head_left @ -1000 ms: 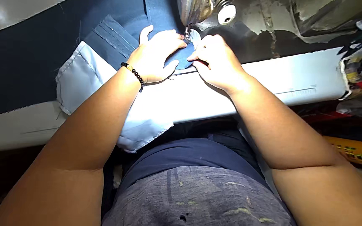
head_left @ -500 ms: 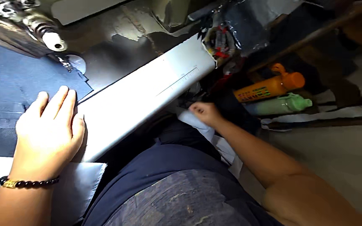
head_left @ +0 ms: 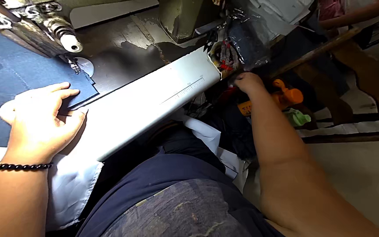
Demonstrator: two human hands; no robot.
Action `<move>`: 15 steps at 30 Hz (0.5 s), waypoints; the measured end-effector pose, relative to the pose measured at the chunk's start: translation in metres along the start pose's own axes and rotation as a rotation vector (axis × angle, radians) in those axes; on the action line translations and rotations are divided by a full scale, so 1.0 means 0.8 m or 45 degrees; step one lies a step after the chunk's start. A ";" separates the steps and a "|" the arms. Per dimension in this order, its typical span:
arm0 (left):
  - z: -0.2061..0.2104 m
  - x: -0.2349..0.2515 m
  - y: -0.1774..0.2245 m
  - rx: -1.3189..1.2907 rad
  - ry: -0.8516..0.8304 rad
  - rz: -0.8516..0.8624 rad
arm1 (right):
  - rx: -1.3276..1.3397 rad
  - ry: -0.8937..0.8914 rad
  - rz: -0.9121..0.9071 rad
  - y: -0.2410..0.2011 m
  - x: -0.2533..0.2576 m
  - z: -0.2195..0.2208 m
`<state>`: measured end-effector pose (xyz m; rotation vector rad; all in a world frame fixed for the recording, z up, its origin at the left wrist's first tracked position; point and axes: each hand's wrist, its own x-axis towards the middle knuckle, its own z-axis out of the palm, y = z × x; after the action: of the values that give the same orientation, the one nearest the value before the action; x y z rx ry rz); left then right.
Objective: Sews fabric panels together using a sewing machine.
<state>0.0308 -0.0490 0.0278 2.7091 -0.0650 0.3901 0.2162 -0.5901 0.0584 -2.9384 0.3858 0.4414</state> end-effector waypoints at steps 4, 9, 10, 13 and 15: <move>-0.003 0.004 0.003 0.026 0.077 0.013 | -0.106 0.038 0.212 -0.019 0.007 0.011; -0.007 0.016 -0.002 -0.016 0.040 0.009 | -0.049 0.105 0.276 -0.026 0.003 0.017; -0.007 0.018 -0.002 -0.031 0.037 0.015 | -0.028 0.118 0.258 -0.024 0.003 0.018; -0.006 0.021 -0.006 -0.050 0.026 0.017 | -0.010 0.105 0.187 -0.017 0.001 0.021; -0.004 0.020 -0.009 -0.057 0.038 0.024 | -0.014 0.091 0.144 -0.012 -0.001 0.021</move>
<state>0.0461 -0.0408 0.0323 2.6594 -0.0899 0.4295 0.2138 -0.5781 0.0438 -2.9591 0.5625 0.3542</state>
